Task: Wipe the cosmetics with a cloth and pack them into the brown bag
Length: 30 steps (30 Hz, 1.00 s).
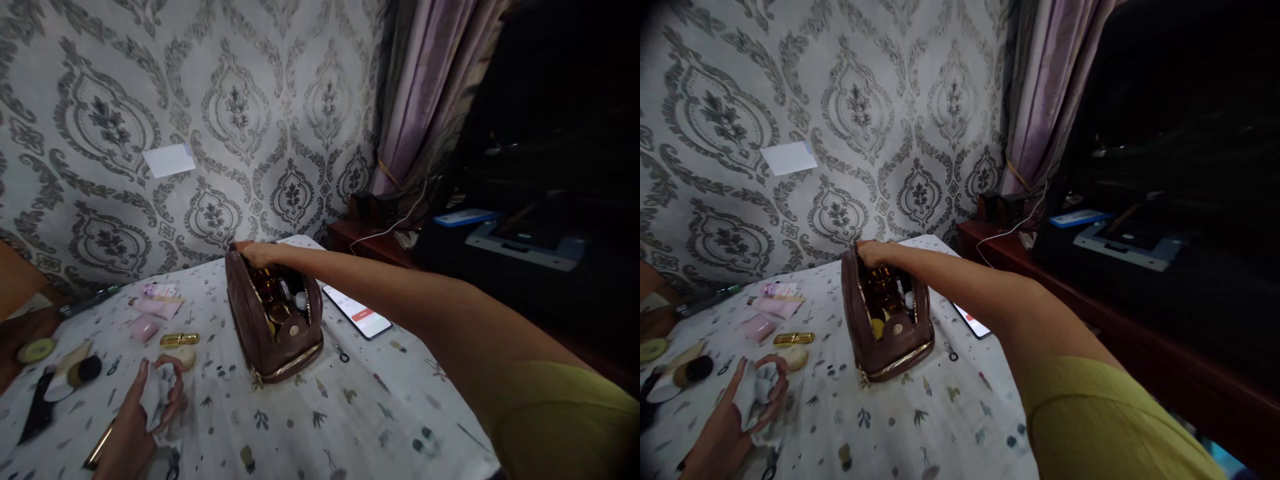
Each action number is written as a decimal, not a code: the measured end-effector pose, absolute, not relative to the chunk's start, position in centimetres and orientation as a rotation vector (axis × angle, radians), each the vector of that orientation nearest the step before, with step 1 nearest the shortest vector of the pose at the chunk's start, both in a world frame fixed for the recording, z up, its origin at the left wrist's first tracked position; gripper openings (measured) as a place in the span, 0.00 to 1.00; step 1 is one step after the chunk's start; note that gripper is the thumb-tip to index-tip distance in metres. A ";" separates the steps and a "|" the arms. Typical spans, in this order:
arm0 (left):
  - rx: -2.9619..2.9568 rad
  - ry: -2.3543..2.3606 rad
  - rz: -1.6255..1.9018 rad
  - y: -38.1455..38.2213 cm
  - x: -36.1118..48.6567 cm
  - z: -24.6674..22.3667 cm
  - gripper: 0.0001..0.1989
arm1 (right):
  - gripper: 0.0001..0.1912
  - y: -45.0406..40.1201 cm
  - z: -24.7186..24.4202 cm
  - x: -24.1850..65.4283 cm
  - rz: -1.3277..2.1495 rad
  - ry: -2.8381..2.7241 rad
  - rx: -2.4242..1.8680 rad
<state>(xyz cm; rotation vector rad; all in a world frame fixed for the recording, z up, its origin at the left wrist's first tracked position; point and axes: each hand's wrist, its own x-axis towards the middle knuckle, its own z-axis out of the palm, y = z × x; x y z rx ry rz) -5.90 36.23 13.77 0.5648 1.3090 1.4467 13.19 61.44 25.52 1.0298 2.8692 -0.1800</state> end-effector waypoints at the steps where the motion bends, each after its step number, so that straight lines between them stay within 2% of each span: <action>1: 0.569 1.306 1.445 36.2 -5.9 13.7 0.30 | 0.17 61.4 25.5 13.3 -0.154 2.859 1.052; 8: 0.590 1.299 1.408 36.5 -5.2 13.8 0.31 | 0.13 60.7 25.8 14.3 -0.075 2.865 1.117; 14: 0.626 1.243 1.384 36.5 -5.8 13.4 0.29 | 0.15 60.4 26.1 15.1 -0.116 2.898 1.179; 23: 0.610 1.257 1.435 36.7 -6.1 12.5 0.30 | 0.07 60.2 27.2 15.6 -0.260 3.032 1.410; 28: 0.640 1.241 1.430 36.9 -6.3 12.3 0.30 | 0.16 57.6 28.5 17.0 -0.395 3.276 1.561; 30: 0.635 1.258 1.431 36.9 -6.1 12.6 0.30 | 0.16 54.8 28.0 17.5 -0.502 3.400 1.483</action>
